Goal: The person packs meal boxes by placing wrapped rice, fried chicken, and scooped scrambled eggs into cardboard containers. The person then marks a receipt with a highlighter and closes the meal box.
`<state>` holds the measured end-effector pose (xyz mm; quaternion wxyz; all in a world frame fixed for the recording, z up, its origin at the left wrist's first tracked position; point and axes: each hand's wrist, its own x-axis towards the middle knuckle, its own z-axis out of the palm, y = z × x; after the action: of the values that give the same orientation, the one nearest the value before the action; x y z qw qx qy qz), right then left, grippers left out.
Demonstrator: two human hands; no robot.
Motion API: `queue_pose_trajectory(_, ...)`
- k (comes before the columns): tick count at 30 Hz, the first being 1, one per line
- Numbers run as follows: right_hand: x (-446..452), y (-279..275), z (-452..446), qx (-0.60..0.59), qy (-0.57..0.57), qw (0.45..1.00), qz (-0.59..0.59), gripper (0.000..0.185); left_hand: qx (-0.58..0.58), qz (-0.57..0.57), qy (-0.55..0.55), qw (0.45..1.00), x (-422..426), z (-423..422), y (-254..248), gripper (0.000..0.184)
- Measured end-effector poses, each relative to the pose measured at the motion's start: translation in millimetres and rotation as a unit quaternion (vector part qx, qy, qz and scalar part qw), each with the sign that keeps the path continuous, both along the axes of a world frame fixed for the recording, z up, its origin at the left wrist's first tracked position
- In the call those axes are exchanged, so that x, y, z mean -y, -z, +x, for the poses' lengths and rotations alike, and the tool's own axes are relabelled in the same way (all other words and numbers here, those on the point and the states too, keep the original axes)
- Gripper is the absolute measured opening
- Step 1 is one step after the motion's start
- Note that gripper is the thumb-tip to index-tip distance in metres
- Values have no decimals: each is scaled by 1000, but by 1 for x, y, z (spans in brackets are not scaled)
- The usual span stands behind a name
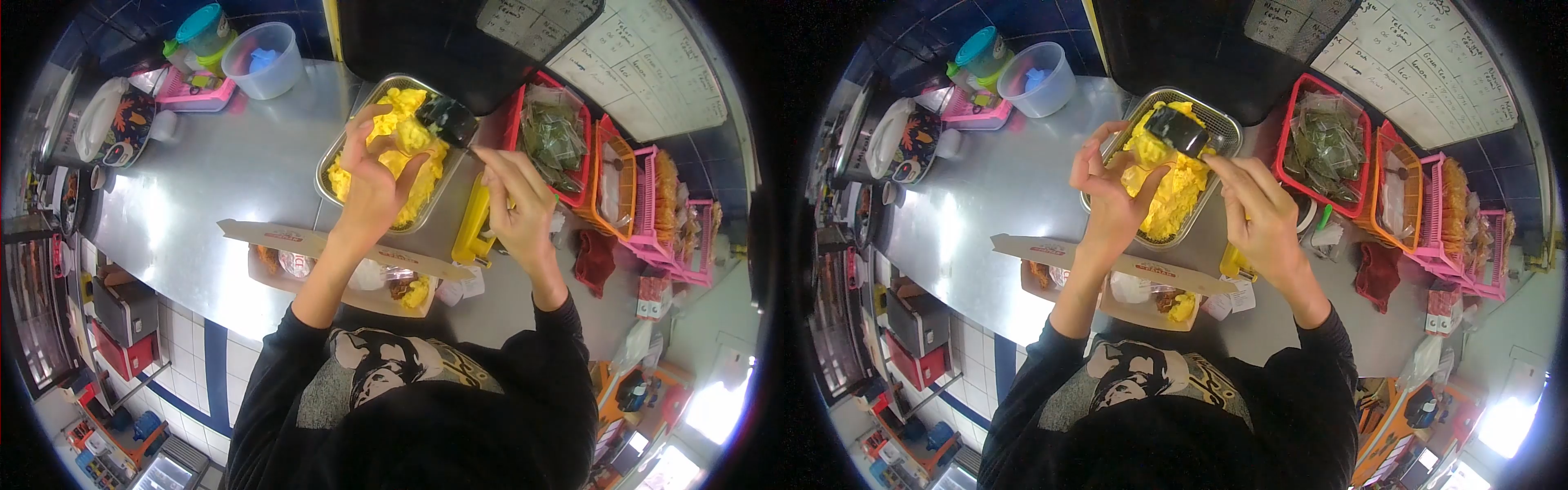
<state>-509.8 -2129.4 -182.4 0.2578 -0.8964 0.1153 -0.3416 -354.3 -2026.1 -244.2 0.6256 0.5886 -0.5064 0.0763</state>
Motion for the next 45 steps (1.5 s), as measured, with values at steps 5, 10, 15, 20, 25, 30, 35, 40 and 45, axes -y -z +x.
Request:
queue_pose_trajectory(5,0,-3,5,24,4,1000,-4,33,10,-10,2,1000,0,0,-4,83)
queue_pose_trajectory(10,1,0,2,-2,-15,1000,2,34,13,-27,15,999,-1,2,-3,83)
queue_pose_trajectory(15,3,-5,-2,-46,-37,998,6,34,-17,0,34,999,-6,0,-8,82)
queue_pose_trajectory(20,6,-13,-2,-11,-17,1000,13,34,-16,2,43,999,-7,-1,-9,82)
queue_pose_trajectory(25,1,-17,-5,-23,-38,998,36,33,-23,-15,67,997,-6,-1,-6,85)
queue_pose_trajectory(30,1,-19,-6,-26,-50,997,53,31,-24,-20,66,997,-8,0,-2,87)
queue_pose_trajectory(35,-6,-20,-5,63,21,962,266,20,-3,-60,56,997,-11,-3,-7,89)
queue_pose_trajectory(40,1,2,-1,44,-33,911,408,18,22,-141,47,989,-13,-7,-3,91)
queue_pose_trajectory(45,-20,4,13,105,-96,890,433,36,0,-163,26,986,-12,-9,-2,89)
